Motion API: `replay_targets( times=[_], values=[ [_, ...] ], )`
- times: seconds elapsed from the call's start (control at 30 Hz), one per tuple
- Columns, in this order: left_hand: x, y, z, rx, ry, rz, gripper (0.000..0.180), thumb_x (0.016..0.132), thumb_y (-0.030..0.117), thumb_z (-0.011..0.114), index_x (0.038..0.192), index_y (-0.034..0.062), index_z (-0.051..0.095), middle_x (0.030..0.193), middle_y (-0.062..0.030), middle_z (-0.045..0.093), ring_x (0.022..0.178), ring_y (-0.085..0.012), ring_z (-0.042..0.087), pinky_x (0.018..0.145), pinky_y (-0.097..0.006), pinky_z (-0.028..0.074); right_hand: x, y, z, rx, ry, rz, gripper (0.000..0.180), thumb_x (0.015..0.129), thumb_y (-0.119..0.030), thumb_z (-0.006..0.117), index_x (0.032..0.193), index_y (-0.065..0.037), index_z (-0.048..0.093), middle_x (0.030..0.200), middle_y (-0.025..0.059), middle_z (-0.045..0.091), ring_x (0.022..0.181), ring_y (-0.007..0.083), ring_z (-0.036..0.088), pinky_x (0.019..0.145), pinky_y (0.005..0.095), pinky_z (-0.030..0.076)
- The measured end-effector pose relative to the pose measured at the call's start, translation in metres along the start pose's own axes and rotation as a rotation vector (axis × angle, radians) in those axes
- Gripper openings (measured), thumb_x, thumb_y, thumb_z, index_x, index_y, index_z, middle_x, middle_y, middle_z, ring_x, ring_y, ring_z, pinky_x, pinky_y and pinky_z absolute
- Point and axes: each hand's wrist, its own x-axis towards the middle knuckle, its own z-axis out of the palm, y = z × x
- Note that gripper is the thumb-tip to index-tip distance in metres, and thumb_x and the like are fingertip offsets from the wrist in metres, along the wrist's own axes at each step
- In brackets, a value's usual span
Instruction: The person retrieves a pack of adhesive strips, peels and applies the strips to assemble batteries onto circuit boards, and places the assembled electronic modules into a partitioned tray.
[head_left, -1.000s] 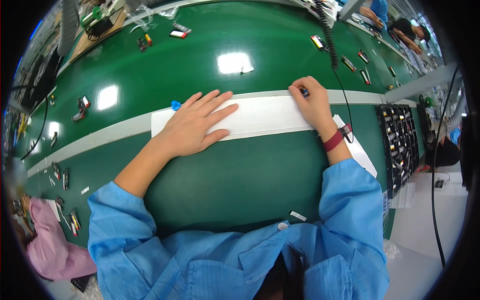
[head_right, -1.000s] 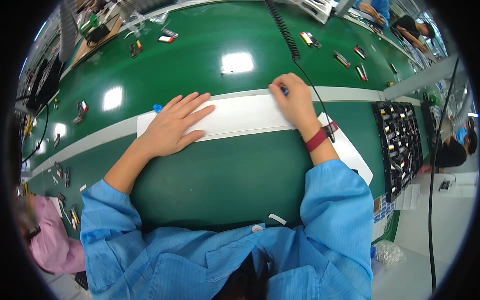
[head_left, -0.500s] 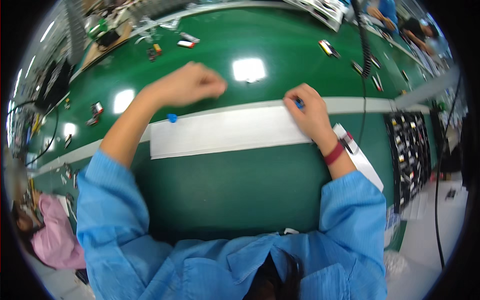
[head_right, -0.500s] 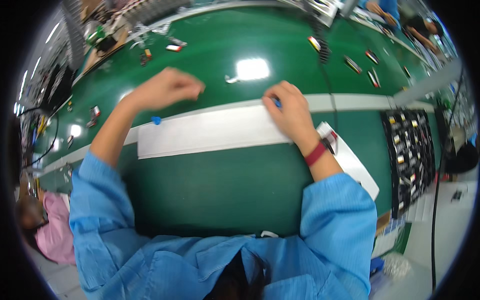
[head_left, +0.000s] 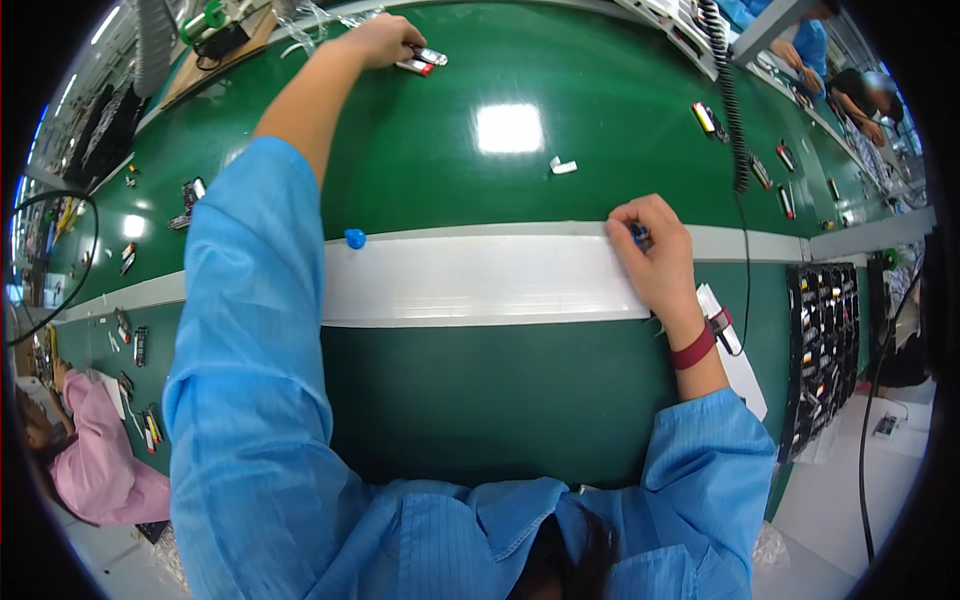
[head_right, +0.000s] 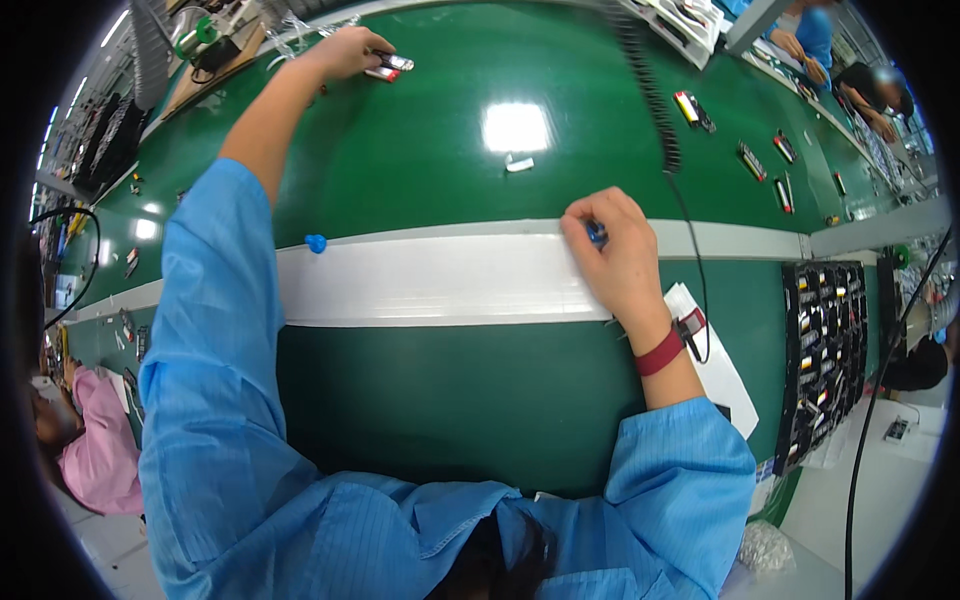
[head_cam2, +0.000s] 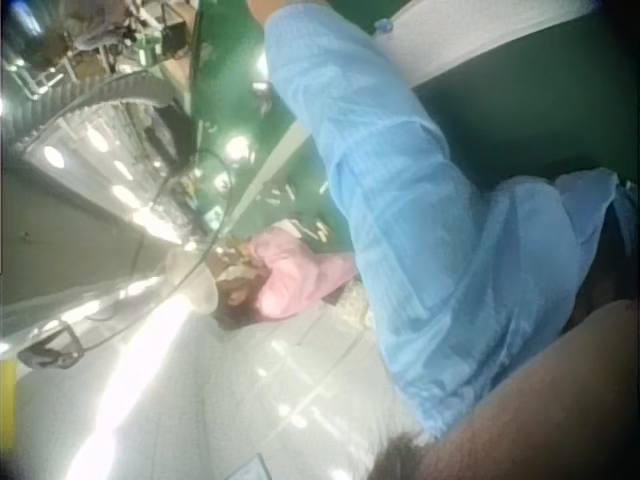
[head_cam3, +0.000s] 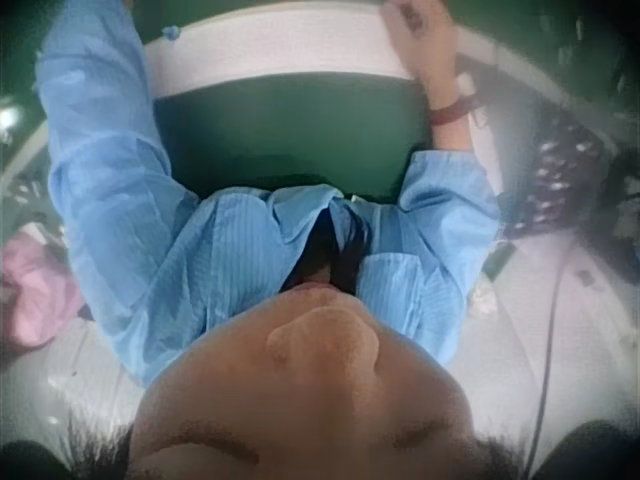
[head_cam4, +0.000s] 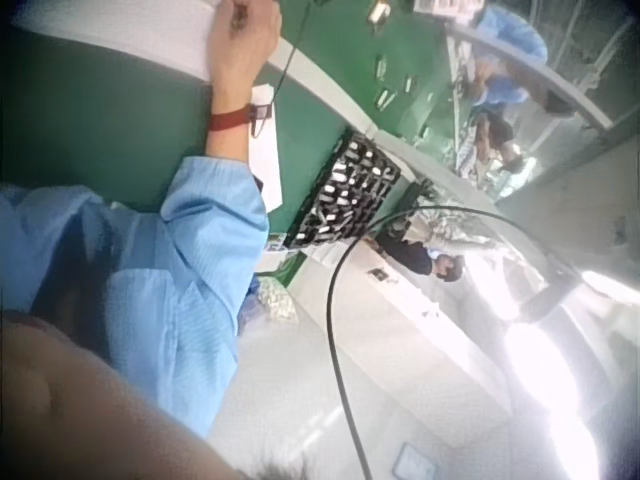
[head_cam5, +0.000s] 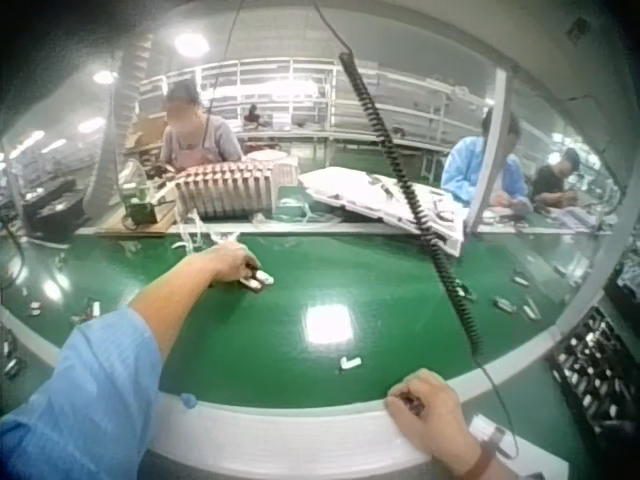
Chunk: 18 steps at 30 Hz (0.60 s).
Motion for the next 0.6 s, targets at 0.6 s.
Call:
replay_targets(
  times=[0.6],
  values=[
    [-0.167,0.209,0.036,-1.135,0.152,-0.133,0.026,0.09,0.023,0.051,0.091,-0.0008,0.063,0.076,-0.0039,0.062,0.06,-0.0045,0.048,0.054,-0.015,0.037,-0.008,-0.039,-0.027,-0.457,-0.293,-0.402,0.036,0.065,0.009,0.053,0.099,-0.001,0.06,0.086,0.0121,0.061,0.09,0.0296,0.052,0.079,0.0349,0.045]
  ],
)
